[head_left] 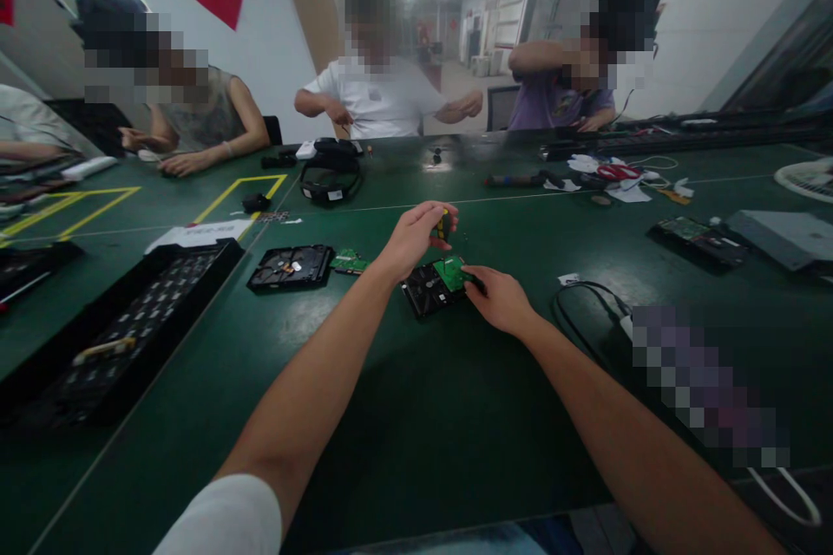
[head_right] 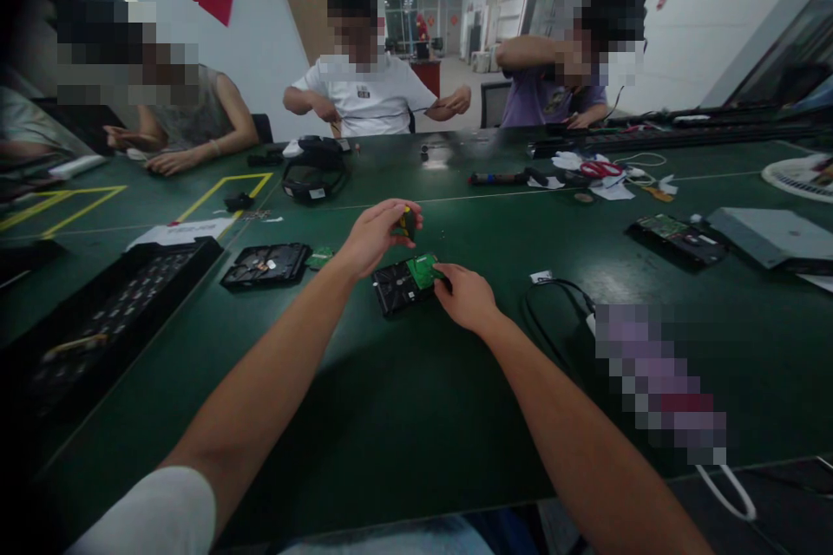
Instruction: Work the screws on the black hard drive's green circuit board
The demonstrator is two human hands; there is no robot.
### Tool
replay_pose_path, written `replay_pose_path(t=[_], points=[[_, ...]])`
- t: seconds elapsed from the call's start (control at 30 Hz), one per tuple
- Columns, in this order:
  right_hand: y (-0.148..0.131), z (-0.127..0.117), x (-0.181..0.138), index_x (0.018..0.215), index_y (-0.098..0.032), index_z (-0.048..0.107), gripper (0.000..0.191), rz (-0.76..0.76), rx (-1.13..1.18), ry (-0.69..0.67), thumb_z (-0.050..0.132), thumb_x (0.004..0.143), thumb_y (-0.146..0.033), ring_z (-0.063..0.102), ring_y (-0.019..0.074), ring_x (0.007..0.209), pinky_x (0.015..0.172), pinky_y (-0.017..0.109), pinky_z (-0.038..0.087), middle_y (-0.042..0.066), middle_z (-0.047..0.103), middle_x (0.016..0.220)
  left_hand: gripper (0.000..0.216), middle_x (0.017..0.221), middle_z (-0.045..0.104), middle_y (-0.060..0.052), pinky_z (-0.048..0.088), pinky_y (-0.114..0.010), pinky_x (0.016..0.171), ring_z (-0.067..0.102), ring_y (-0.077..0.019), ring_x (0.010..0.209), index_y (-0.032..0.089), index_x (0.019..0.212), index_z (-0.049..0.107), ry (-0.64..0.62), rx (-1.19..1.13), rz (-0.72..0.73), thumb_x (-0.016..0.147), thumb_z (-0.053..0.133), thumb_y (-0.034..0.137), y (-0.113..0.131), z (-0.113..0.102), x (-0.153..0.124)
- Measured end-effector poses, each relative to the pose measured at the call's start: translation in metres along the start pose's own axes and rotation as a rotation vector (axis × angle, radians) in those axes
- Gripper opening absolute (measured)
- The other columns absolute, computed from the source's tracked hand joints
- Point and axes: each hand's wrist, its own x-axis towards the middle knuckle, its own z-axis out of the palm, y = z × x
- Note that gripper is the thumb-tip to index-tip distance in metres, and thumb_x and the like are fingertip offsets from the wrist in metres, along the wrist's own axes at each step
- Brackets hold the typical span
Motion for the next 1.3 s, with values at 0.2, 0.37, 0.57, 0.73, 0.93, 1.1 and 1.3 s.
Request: replay_pose_path(t=[0.2,0.37,0.57,0.73,0.93,1.1,1.3], points=[[-0.0006,-0.0008,0.0,0.141,-0.023,0.064,0.042,-0.002,0.011,-0.006,0.052,0.103,-0.036,0.07,0.0251,0.112,0.097,0.039,0.054,0.008,0.068,0.14,0.037,0.085,0.061,-0.003,0.05,-0.02,0.056,0.054,-0.0105,0.068,0.017,0.1,0.073,0.031,0.214,0.087,0.089,0.072,0.052,0.0001,0.0017,-0.0017],[-0.0008,-0.0019,-0.0002,0.141,-0.022,0.063,0.042,-0.002,0.008,-0.013,0.052,0.103,-0.036,0.071,0.0244,0.108,0.092,0.037,0.055,0.008,0.068,0.139,0.034,0.088,0.066,-0.005,0.051,-0.02,0.055,0.061,-0.013,0.075,0.017,0.104,0.069,0.001,0.178,0.053,0.094,0.067,0.049,-0.0012,-0.0019,-0.0009],[0.0004,0.0004,0.0004,0.141,-0.023,0.064,0.042,0.005,-0.013,-0.007,0.051,0.103,-0.037,0.071,0.0253,0.107,0.092,0.039,0.055,0.008,0.067,0.14,0.024,0.103,0.072,-0.009,0.056,-0.024,0.059,0.071,-0.02,0.094,0.021,0.109,0.056,-0.005,-0.035,-0.033,0.098,0.06,0.042,-0.0035,-0.0001,-0.0007],[-0.0007,-0.0004,-0.0002,0.141,-0.025,0.063,0.041,0.014,0.01,-0.007,0.052,0.103,-0.036,0.07,0.0251,0.11,0.094,0.039,0.055,0.008,0.068,0.14,0.025,0.104,0.07,-0.009,0.055,-0.023,0.062,0.067,-0.0174,0.092,0.019,0.102,0.063,0.004,0.04,-0.02,0.098,0.059,0.043,-0.0011,0.0002,-0.0013],[-0.0012,-0.0013,-0.0002,0.139,-0.022,0.065,0.041,0.001,0.023,0.002,0.052,0.103,-0.034,0.071,0.0248,0.109,0.096,0.038,0.054,0.008,0.069,0.138,0.028,0.083,0.061,-0.002,0.048,-0.019,0.057,0.056,-0.0116,0.072,0.019,0.098,0.071,0.001,0.266,0.071,0.089,0.073,0.045,-0.0004,-0.0009,-0.0011],[0.0002,0.0,-0.0001,0.14,-0.023,0.064,0.041,-0.01,0.024,0.011,0.052,0.103,-0.035,0.071,0.0247,0.108,0.096,0.038,0.054,0.008,0.069,0.138,0.031,0.086,0.063,-0.002,0.051,-0.02,0.057,0.059,-0.0115,0.073,0.019,0.111,0.067,0.019,0.238,0.078,0.09,0.073,0.04,-0.0035,-0.001,-0.0009],[-0.0001,0.0004,-0.0002,0.14,-0.023,0.064,0.041,-0.003,0.011,0.004,0.052,0.103,-0.037,0.07,0.0259,0.112,0.096,0.039,0.054,0.008,0.068,0.14,0.029,0.089,0.067,-0.003,0.054,-0.02,0.058,0.062,-0.0124,0.076,0.018,0.108,0.061,0.023,0.202,0.104,0.09,0.074,0.037,-0.0075,-0.0018,0.0013]])
